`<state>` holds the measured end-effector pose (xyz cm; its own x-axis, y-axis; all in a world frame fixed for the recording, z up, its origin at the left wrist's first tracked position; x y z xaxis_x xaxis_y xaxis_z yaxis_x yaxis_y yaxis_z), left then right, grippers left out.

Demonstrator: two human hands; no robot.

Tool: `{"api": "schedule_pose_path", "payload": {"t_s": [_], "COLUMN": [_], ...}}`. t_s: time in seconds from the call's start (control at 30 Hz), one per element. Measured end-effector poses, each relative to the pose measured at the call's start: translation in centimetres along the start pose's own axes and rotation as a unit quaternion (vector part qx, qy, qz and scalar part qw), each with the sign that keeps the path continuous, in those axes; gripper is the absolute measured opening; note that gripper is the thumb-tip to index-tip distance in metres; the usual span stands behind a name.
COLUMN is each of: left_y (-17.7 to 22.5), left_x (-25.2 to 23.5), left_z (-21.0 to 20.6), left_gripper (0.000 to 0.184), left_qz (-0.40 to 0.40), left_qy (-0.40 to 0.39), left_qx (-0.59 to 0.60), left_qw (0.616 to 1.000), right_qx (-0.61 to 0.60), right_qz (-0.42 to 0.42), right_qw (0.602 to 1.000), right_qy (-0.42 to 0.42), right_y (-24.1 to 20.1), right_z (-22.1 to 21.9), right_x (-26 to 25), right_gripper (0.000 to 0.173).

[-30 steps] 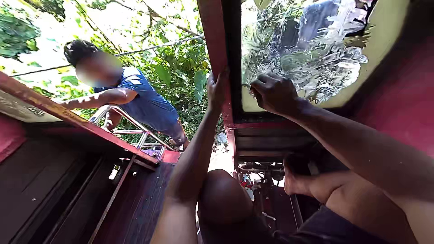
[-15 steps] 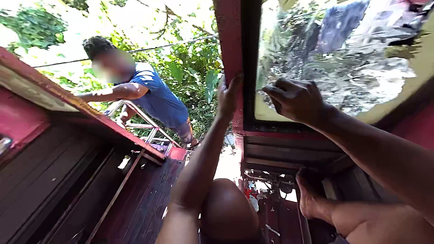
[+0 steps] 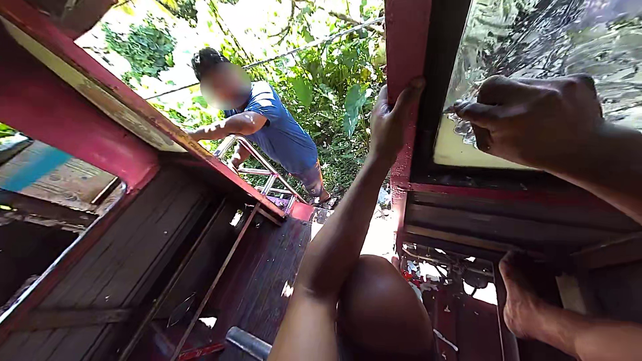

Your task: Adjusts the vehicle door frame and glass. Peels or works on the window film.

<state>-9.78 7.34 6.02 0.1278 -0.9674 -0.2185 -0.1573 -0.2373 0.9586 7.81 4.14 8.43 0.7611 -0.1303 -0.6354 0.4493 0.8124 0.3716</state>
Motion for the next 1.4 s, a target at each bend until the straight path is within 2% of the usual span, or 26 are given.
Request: {"api": "schedule_pose_path", "payload": {"t_s": [0.13,0.3,0.5,0.6,0.7,0.8,0.87,1.0,1.1,1.4], "left_y": [0.2,0.1,0.2,-0.1,-0.3,-1.3,-1.6,-1.4,-1.1,-0.9], "left_x": [0.1,0.1,0.1,0.0,-0.8,-1.7,-1.8,-1.3,-0.9,-0.7], "left_z": [-0.1,-0.1,0.0,0.1,1.5,2.2,1.8,1.0,0.5,0.4], "left_gripper": [0.034,0.038,0.04,0.037,0.026,0.04,0.031,0.012,0.019,0.02], "left_qz": [-0.008,-0.006,-0.003,0.01,0.012,-0.009,-0.026,-0.055,-0.059,-0.062], "left_qy": [-0.006,-0.004,-0.022,-0.039,-0.075,-0.172,-0.206,-0.186,-0.16,-0.127], "left_qx": [0.018,0.018,0.007,0.015,0.024,0.064,0.095,0.108,0.111,0.101], "left_qw": [1.0,1.0,1.0,0.999,0.997,0.983,0.974,0.975,0.979,0.985], "right_qx": [-0.012,-0.014,-0.042,-0.039,-0.036,-0.032,-0.022,-0.028,-0.034,-0.01], "right_qz": [0.013,0.058,0.008,0.008,0.017,0.004,0.007,0.006,-0.006,0.018], "right_qw": [0.999,0.997,0.999,0.999,0.999,0.999,1.0,1.0,0.999,0.999], "right_qy": [-0.029,-0.039,-0.034,-0.032,0.001,0.012,0.015,-0.006,-0.024,0.032], "right_y": [0.0,0.6,0.4,0.5,0.7,0.8,0.8,0.6,0.5,0.5], "right_z": [0.4,0.4,1.0,1.4,1.5,1.3,1.1,0.9,0.9,0.4], "right_x": [-0.4,-0.8,-0.4,-0.1,-0.2,0.0,0.0,-0.1,-0.2,0.3], "right_gripper": [0.02,0.018,0.021,0.021,0.018,0.017,0.019,0.018,0.019,0.019]}}
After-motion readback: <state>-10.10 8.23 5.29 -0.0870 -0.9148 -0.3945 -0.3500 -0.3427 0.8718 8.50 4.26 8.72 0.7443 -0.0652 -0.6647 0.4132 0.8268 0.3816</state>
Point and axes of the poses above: each hand's wrist, its own x-axis away from the middle knuckle, its own z-axis out of the back of the hand, y = z × x, the point moved 4 cm from there along -x, towards the middle knuckle, and after that the axes turned 14 degrees about z, right-handed, at the moved point
